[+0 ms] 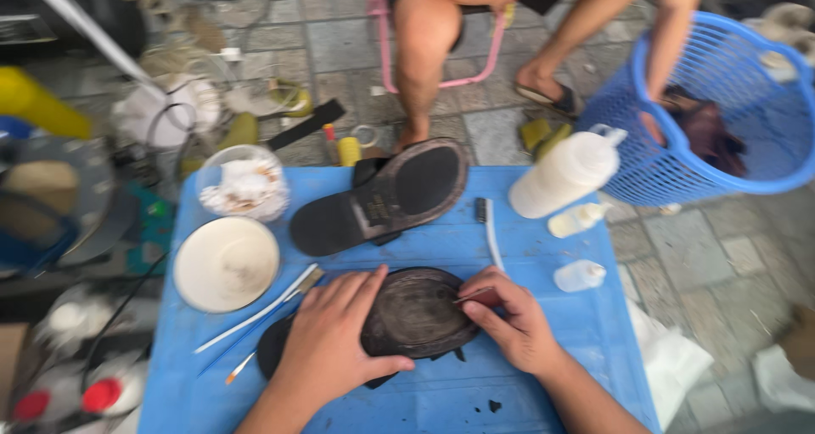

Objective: The person scrapes the sole of a black sandal with a small metal tool to remove debris and smooth the surface. They repeatedly scrape and wipe the sole while holding the sandal steady on a blue workbench.

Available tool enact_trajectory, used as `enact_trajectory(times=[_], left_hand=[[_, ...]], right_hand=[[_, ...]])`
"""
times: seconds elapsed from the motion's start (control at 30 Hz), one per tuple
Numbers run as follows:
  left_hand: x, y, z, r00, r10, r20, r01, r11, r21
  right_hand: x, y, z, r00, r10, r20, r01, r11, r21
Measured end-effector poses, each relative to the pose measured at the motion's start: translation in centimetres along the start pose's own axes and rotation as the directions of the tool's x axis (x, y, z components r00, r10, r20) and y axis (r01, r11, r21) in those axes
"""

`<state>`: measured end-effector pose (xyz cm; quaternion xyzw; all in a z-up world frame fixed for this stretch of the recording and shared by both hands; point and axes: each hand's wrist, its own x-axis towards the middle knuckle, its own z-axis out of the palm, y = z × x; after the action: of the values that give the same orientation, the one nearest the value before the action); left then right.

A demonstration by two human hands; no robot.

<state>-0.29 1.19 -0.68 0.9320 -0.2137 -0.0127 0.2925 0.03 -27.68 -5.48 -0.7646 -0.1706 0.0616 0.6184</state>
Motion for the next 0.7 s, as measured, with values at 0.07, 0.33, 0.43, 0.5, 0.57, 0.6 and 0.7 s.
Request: enact_trajectory(times=[0.07, 0.33, 0.43, 0.5, 0.57, 0.6, 0.7], left_hand=[[-0.4, 0.0, 0.0, 1.000, -0.012, 0.003, 0.012, 1.000, 0.001], [-0.9, -0.3, 0.2, 1.000, -0.008, -0.005, 0.008, 1.000, -0.003], [-0.9, -0.3, 0.2, 1.000, -0.019, -0.002, 0.020, 1.000, 0.004], [-0.7, -0.2, 0.1, 1.000, -0.023, 0.004, 0.023, 1.000, 0.016], [-0.5, 0.0, -0.1, 1.000, -0.015, -0.016, 0.015, 1.000, 0.000], [-0.4, 0.0, -0.1, 1.000, -0.008, -0.011, 0.008, 1.000, -0.015], [-0.2, 0.0, 0.2, 1.000, 0.009, -0.022, -0.009, 1.000, -0.009]], right_hand=[[-0.1, 0.4, -0.1, 0.999, -0.041, -0.008, 0.041, 0.999, -0.004], [-0.5, 2.1, -0.1, 0.999, 0.052, -0.013, -0.051, 0.997, 0.057], [-0.5, 2.0, 0.0, 0.999, 0.032, -0.015, -0.031, 0.999, 0.038], [-0.3, 1.5, 0.0, 1.000, -0.008, -0.013, 0.008, 1.000, 0.017], [-0.2, 1.0, -0.1, 0.998, -0.055, -0.015, 0.055, 0.998, -0.009], [-0.3, 0.7, 0.0, 0.998, -0.053, -0.015, 0.053, 0.999, -0.004], [-0.3, 0.2, -0.1, 0.999, -0.048, -0.003, 0.048, 0.999, 0.019]])
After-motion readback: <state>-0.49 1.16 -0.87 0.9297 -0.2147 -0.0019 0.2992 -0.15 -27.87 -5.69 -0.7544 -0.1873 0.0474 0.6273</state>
